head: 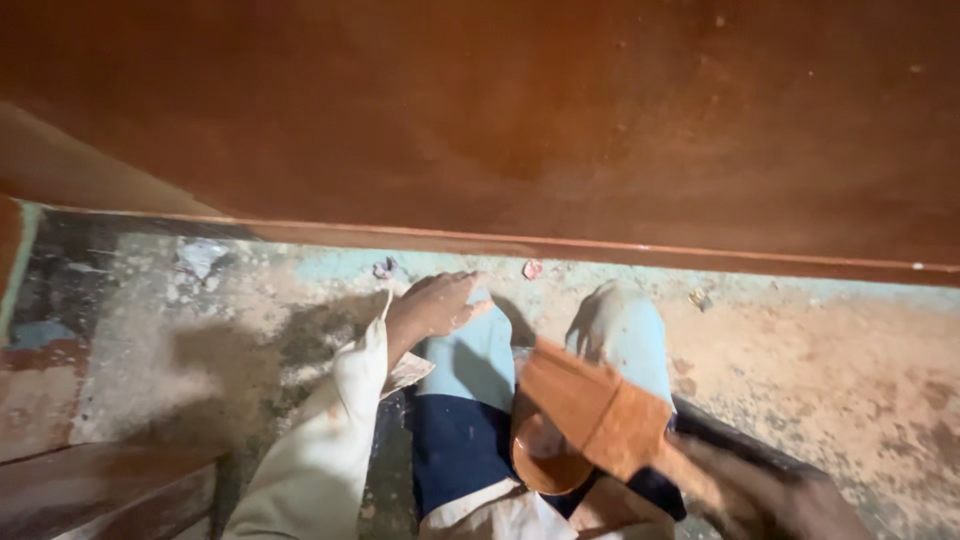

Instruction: The person paints a large wooden surface with reddish-brown paint using a brush. They repeatedly dip the brush into a small container held in their lap and apply paint in horizontal strokes across the surface.

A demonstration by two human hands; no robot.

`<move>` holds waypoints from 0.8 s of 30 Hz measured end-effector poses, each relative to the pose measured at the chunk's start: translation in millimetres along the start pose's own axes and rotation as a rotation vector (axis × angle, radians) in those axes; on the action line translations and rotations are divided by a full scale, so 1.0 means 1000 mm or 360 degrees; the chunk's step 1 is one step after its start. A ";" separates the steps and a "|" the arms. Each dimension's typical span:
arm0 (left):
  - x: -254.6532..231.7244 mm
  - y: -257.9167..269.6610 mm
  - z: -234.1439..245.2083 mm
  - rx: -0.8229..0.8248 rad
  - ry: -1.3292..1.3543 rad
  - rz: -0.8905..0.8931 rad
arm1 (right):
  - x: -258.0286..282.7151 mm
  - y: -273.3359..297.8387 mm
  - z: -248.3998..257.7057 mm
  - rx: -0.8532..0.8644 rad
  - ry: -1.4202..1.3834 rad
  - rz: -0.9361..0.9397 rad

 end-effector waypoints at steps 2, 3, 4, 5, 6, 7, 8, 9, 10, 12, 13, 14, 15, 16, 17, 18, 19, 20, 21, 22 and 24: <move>-0.003 -0.001 0.003 0.0015 -0.0001 0.0001 | 0.004 0.007 -0.017 0.0135 0.0194 0.0103; -0.002 0.001 0.005 0.0032 0.0009 -0.0006 | 0.006 0.010 -0.024 0.0189 0.0265 0.0140; -0.002 0.004 0.007 0.0053 0.0024 -0.0010 | 0.007 0.013 -0.030 0.0239 0.0339 0.0172; -0.001 0.008 0.008 0.0105 0.0100 -0.0024 | 0.009 0.016 -0.037 0.0287 0.0382 0.0206; 0.000 0.012 0.010 0.0162 0.0176 -0.0045 | 0.007 0.020 -0.040 0.0321 0.0419 0.0203; -0.002 0.015 0.011 0.0218 0.0251 -0.0065 | 0.008 0.023 -0.045 0.0345 0.0432 0.0211; -0.005 0.015 0.017 0.0185 0.0223 -0.0071 | 0.007 0.026 -0.046 0.0369 0.0453 0.0216; -0.008 0.015 0.022 0.0151 0.0195 -0.0076 | 0.007 0.028 -0.048 0.0389 0.0469 0.0217; -0.012 0.019 0.027 0.0113 0.0169 -0.0074 | 0.007 0.031 -0.049 0.0407 0.0480 0.0222; -0.027 0.023 0.033 0.0160 0.0213 -0.0019 | 0.010 0.035 -0.049 0.0419 0.0504 0.0231; -0.037 0.023 0.038 0.0179 0.0229 0.0005 | 0.011 0.037 -0.048 0.0421 0.0506 0.0241; -0.051 0.024 0.044 0.0187 0.0265 -0.0043 | 0.013 0.039 -0.046 0.0407 0.0507 0.0251; -0.067 0.030 0.046 0.0194 0.0301 -0.0091 | 0.014 0.039 -0.044 0.0400 0.0513 0.0257; -0.084 0.038 0.045 0.0220 0.0341 -0.0134 | 0.015 0.041 -0.045 0.0401 0.0504 0.0265; -0.107 0.043 0.057 -0.0049 0.0365 -0.0359 | 0.017 0.040 -0.046 0.0399 0.0500 0.0278; -0.128 0.051 0.072 -0.0326 0.0380 -0.0577 | 0.019 0.038 -0.045 0.0390 0.0501 0.0296; -0.144 0.060 0.078 -0.0476 0.0410 -0.0644 | 0.021 0.035 -0.046 0.0387 0.0495 0.0324; -0.157 0.071 0.083 -0.0626 0.0446 -0.0713 | 0.024 0.033 -0.046 0.0383 0.0495 0.0348; -0.161 0.081 0.087 -0.0706 0.0526 -0.0679 | 0.027 0.030 -0.046 0.0368 0.0491 0.0372; -0.165 0.092 0.089 -0.0780 0.0611 -0.0646 | 0.029 0.029 -0.047 0.0367 0.0485 0.0387; -0.172 0.109 0.092 -0.0908 0.0804 -0.0557 | 0.035 0.028 -0.051 0.0370 0.0482 0.0433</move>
Point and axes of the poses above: each hand's wrist, its own y-axis away from the middle knuckle, its own z-axis out of the back of the hand, x = y × z, the point moved 7 cm from there along -y, towards the middle knuckle, and after that the axes turned 12 degrees about -y, right-handed, at the moved point
